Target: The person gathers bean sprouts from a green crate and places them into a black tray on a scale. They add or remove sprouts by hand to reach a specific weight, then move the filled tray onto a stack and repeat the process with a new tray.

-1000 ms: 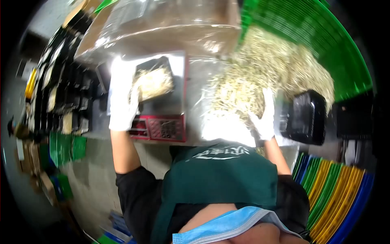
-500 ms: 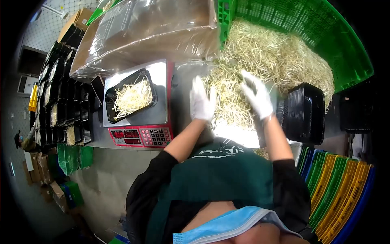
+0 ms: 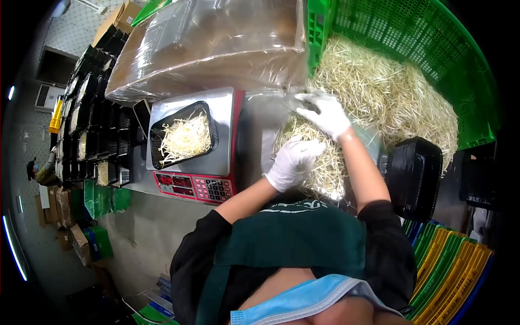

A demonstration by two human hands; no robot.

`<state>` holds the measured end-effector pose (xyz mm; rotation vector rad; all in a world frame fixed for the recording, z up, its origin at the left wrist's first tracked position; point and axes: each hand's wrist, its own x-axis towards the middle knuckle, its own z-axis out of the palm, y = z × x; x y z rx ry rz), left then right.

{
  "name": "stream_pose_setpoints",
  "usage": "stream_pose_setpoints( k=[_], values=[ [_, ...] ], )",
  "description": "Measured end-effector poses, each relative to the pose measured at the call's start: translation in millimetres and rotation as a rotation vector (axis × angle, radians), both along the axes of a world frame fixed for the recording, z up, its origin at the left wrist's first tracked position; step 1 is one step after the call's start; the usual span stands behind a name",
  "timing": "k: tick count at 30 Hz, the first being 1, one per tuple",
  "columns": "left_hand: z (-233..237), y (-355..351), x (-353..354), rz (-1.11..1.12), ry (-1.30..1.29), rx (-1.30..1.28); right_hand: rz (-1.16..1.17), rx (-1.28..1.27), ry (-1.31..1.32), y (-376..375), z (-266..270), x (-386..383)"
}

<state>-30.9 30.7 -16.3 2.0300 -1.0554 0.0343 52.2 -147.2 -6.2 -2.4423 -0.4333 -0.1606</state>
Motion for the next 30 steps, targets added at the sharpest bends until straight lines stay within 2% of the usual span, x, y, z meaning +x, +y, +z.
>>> stream_pose_setpoints(
  k=[1,2,3,4,5,6,7,8,9,11,12,13,14,15,17,18,19,21,23,25,26,27,29,30],
  values=[
    [-5.2,-3.8,-2.8,0.126,-0.008,-0.148,-0.020,-0.202,-0.087,7.7,-18.0,13.2],
    [-5.8,-5.3,-2.3,0.250,-0.015,-0.300,-0.017,-0.268,-0.006,11.7,-16.9,16.8],
    [-6.6,-0.7,1.4,0.245,-0.018,-0.296,-0.015,-0.334,0.080,11.7,-16.0,18.1],
    [-8.0,5.6,6.0,0.385,-0.094,-0.287,-0.162,-0.142,0.511,7.5,-15.6,16.6],
    [-9.2,10.0,10.2,0.525,-0.166,-0.278,0.040,-0.079,0.398,-6.2,-22.5,-5.6],
    [-19.1,13.1,17.8,0.624,-0.206,-0.221,0.097,-0.042,0.706,-5.8,33.2,-26.0],
    [-33.6,11.8,26.6,0.732,-0.210,-0.130,0.137,0.270,0.306,-18.1,-7.7,-53.8],
    [-48.5,6.0,39.0,0.817,-0.016,-0.105,0.069,0.250,0.180,-22.1,3.1,-79.4],
    [-57.3,-1.7,55.2,0.892,0.178,-0.078,0.007,0.413,0.140,-24.0,10.7,-96.0],
    [-49.1,-19.4,91.5,0.938,0.773,-0.238,-0.134,0.389,-0.022,-45.9,13.1,-116.4],
    [-34.7,-24.7,92.4,0.618,0.677,-0.068,-0.255,0.250,-0.070,-58.8,7.2,-121.8],
    [-24.2,-29.5,77.6,0.592,0.406,0.272,-0.371,0.110,-0.114,-71.2,-5.5,-128.0],
    [-25.6,-30.9,75.5,0.369,0.567,0.106,-0.520,-0.025,-0.154,-77.6,-33.2,-134.6],
    [-21.9,-31.4,74.0,0.142,0.714,-0.059,-0.560,-0.073,-0.107,-72.3,-43.4,-138.5],
    [-12.4,-32.3,43.1,0.136,0.382,-0.084,-0.258,0.309,0.045,-64.4,-38.9,-142.3],
    [4.9,-23.6,29.4,0.090,0.349,0.036,-0.226,0.487,0.098,-50.0,-30.9,-139.5],
    [18.9,-14.5,17.6,0.041,0.311,0.158,-0.204,0.418,-0.011,-42.4,-28.0,-129.2],
    [12.6,-2.0,-9.1,0.054,-0.027,0.018,-0.186,0.183,-0.044,-29.5,-0.5,-93.7],
    [8.1,6.0,-24.8,0.052,-0.082,0.053,0.021,0.129,0.111,-14.3,-3.4,-40.1],
    [6.3,9.4,-34.9,0.109,-0.224,-0.132,0.059,-0.196,0.106,13.0,-8.1,-10.0],
    [6.3,15.9,-40.4,0.116,-0.291,-0.080,0.072,-0.436,0.019,14.5,-20.8,2.4],
    [8.0,24.4,-46.1,0.116,-0.298,-0.077,-0.033,-0.494,-0.037,18.2,-28.8,7.3],
    [9.0,39.7,-57.6,0.231,-0.208,0.041,-0.068,-0.264,0.291,-10.6,-29.1,12.6],
    [-4.7,49.4,-61.6,0.256,-0.180,0.000,-0.086,-0.152,0.471,-21.2,-21.5,0.8]
  ],
)
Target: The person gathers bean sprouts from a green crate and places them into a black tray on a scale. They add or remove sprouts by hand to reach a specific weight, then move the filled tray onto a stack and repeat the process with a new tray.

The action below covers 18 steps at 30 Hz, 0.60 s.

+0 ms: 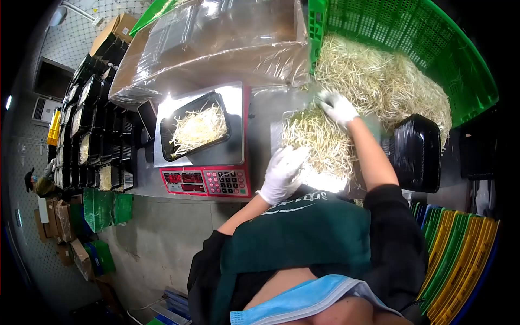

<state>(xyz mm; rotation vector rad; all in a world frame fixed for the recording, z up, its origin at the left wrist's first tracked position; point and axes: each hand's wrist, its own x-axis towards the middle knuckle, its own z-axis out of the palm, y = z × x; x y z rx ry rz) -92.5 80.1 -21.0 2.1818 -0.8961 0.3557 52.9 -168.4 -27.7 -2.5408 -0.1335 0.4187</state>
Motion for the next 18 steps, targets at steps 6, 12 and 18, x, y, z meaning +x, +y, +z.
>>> stream_pose_setpoints(
  k=[6,12,18],
  values=[
    [-10.7,-4.3,29.8,0.109,0.034,-0.098,-0.076,0.541,-0.322,-29.7,4.1,-136.1],
    [-19.5,-49.1,54.0,-0.016,0.284,-0.077,-0.198,0.169,-0.466,-27.5,-8.4,-125.4],
    [4.1,-13.0,0.9,-0.096,0.152,-0.086,0.016,0.055,-0.393,11.1,8.3,-55.3]
  ],
)
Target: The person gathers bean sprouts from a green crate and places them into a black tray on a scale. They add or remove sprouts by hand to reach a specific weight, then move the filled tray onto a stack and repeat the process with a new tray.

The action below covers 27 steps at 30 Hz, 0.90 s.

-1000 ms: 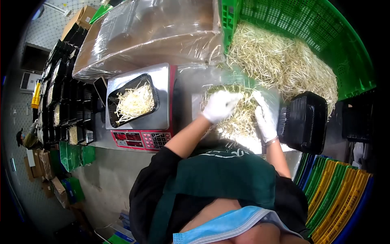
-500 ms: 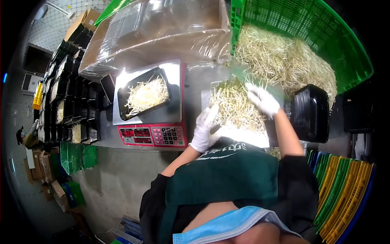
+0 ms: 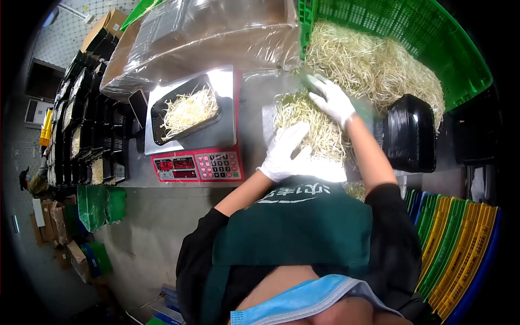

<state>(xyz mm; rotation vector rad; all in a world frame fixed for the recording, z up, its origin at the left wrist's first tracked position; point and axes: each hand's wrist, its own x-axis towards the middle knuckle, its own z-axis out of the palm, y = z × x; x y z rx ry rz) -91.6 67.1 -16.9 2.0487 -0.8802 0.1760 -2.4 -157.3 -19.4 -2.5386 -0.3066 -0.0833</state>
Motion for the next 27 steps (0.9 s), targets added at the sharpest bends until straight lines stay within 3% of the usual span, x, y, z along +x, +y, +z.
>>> stream_pose_setpoints(
  k=[3,5,7,9,11,13,14,16,18,19,21,23,25,26,27],
  values=[
    [-5.7,9.3,-10.1,0.030,-0.061,0.026,0.063,-0.386,0.077,-0.5,-26.9,33.8],
    [-16.3,21.4,-12.4,0.031,-0.085,0.097,0.005,-0.269,0.173,-25.2,-28.6,26.7],
    [-23.8,25.5,-15.3,0.193,0.026,0.169,-0.084,-0.166,0.130,-48.4,-21.5,-24.5],
    [-32.2,20.4,-10.6,0.228,0.159,0.205,-0.208,0.374,0.424,-52.1,-5.3,-80.4],
    [-22.3,7.3,0.7,0.268,0.049,0.422,-0.121,0.127,-0.082,-37.1,-23.4,-138.6],
    [-24.3,-10.3,17.4,0.231,0.072,0.400,-0.116,0.118,-0.217,1.4,-10.7,-160.1],
    [-28.7,-19.4,26.4,0.159,-0.043,0.341,-0.136,0.011,-0.159,9.4,-11.3,-160.7],
    [-31.7,-37.1,36.9,0.064,-0.200,0.171,-0.165,0.052,-0.192,20.5,-6.7,-142.8],
    [-26.0,-44.6,47.0,0.042,-0.121,0.064,-0.108,0.158,-0.290,14.0,-1.0,-110.6],
    [-19.7,-45.5,51.3,0.020,-0.040,-0.040,-0.004,0.322,-0.366,7.7,10.5,-94.0],
    [10.9,-39.6,61.1,-0.011,0.003,-0.189,-0.077,0.472,-0.272,1.9,44.6,-88.2],
    [39.6,-26.3,54.3,-0.002,0.131,-0.324,-0.068,0.777,-0.119,-9.0,64.8,-87.6],
    [54.0,-19.5,55.0,0.003,0.137,-0.355,-0.123,1.013,-0.061,-15.3,89.3,-91.0],
    [61.3,-16.1,54.9,0.033,0.160,-0.249,-0.047,1.039,-0.108,-18.5,93.1,-86.1],
    [64.0,-13.8,53.0,0.064,0.187,-0.143,-0.140,0.805,-0.123,-20.4,94.6,-82.4]
  ],
)
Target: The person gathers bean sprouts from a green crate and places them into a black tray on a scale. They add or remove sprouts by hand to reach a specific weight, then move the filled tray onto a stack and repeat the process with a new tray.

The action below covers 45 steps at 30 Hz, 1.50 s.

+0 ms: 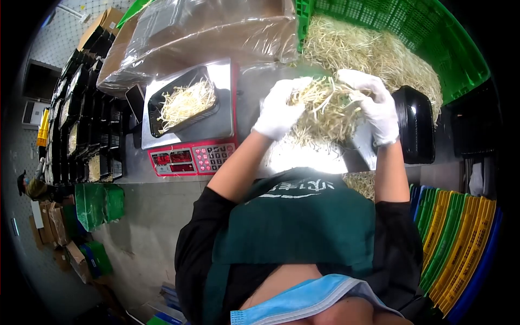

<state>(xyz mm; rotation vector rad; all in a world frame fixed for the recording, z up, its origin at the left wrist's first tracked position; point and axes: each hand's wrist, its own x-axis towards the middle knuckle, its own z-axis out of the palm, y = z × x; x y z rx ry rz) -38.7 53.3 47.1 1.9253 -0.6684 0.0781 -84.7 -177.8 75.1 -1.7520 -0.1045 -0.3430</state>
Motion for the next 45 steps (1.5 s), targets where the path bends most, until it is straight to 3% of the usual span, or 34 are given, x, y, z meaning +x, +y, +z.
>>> stream_pose_setpoints(
  k=[1,2,4,5,7,9,10,11,12,13,14,16,18,19,20,21,22,24,26,27,28,30,31,34,35,38,39,42,44,45],
  values=[
    [-28.9,-1.6,6.6,-0.001,0.142,-0.098,0.039,0.016,0.053,1.4,-5.6,0.8],
    [-24.6,-4.1,2.1,0.040,0.173,0.095,0.077,0.029,0.095,2.9,-14.8,5.0],
    [-75.5,-3.8,-3.7,-0.112,0.184,-0.173,0.266,0.124,0.024,-0.9,-36.7,5.4],
    [-85.0,12.8,-2.4,-0.170,-0.169,0.107,0.330,-0.044,0.017,-2.1,-38.3,7.4],
    [-74.7,24.8,-6.2,-0.098,-0.035,0.263,0.399,-0.473,0.103,-9.0,-47.7,15.3],
    [-61.4,22.7,-0.8,0.007,0.161,0.578,0.334,-0.417,0.198,-13.4,-68.1,37.5],
    [-61.2,18.6,3.5,0.011,0.169,0.577,0.264,-0.363,0.291,-13.1,-79.8,50.1],
    [-62.2,12.9,9.3,0.034,0.212,0.592,0.167,-0.577,0.247,-11.2,-89.7,64.5],
    [-62.1,5.7,14.4,0.059,0.248,0.605,0.170,-0.580,0.241,-4.2,-99.4,65.9],
    [-107.5,3.7,16.8,0.059,0.111,0.491,0.192,-0.658,0.286,6.5,-107.6,66.7],
    [-95.5,5.0,8.3,-0.071,0.138,0.379,0.211,-0.735,0.330,16.2,-109.5,66.9],
    [-81.9,18.3,-10.8,-0.287,0.114,0.361,0.299,-0.840,0.131,34.6,-97.3,21.1],
    [-62.7,30.8,-46.3,-0.215,-0.048,0.536,0.378,-0.857,-0.312,28.8,-123.8,-17.0],
    [-71.6,34.7,-58.6,-0.071,-0.213,0.613,0.414,-0.931,-0.146,35.5,-105.3,-36.2],
    [-77.5,32.7,-55.5,-0.068,-0.209,0.611,0.452,-0.999,0.027,43.0,-85.1,-48.7],
    [-84.8,26.9,-52.6,-0.003,-0.169,0.541,0.363,-0.899,-0.094,44.5,-86.9,-48.0],
    [-91.8,19.1,-48.4,0.061,-0.131,0.472,0.251,-0.954,-0.098,46.9,-86.1,-41.8],
    [-111.3,-5.7,-30.2,0.046,-0.180,0.450,0.178,-0.701,-0.068,50.3,-91.1,-12.6],
    [-108.3,-20.2,-22.3,-0.026,0.093,-0.072,0.216,-0.164,0.091,45.3,-94.9,5.0],
    [-99.1,-24.1,-30.4,-0.023,0.119,-0.319,0.164,0.044,-0.026,45.2,-88.2,0.1],
    [-95.6,-19.6,-33.1,-0.022,0.125,-0.317,0.263,0.162,0.107,35.9,-81.8,-1.5],
    [-94.1,-0.9,-31.6,-0.076,-0.057,0.005,0.328,-0.423,-0.054,15.6,-73.4,-2.6],
    [-92.7,15.0,-36.8,-0.080,0.064,0.225,0.321,-0.424,-0.057,9.5,-74.2,-12.0],
    [-102.2,45.0,-60.1,0.001,-0.006,0.364,0.056,-0.794,0.050,-4.5,-85.1,-54.0],
    [-107.4,43.6,-59.0,-0.002,0.110,0.515,0.010,-0.825,0.060,1.5,-100.3,-63.7],
    [-116.2,9.8,-54.8,0.100,0.042,0.477,-0.046,-0.836,0.074,42.8,-120.2,-66.4],
    [-114.9,-3.1,-52.5,0.101,0.033,0.473,-0.064,-0.817,-0.032,56.0,-122.1,-56.3],
    [-103.2,-31.1,-49.7,0.045,0.167,-0.087,-0.103,-0.712,-0.215,78.3,-112.3,-35.6],
    [-84.2,-24.1,-50.1,-0.004,0.262,-0.170,-0.072,-0.737,-0.275,80.3,-98.8,-33.5],
    [-69.0,-18.3,-53.0,-0.091,0.483,-0.231,-0.066,-0.746,-0.235,83.6,-93.2,-36.0]
  ],
)
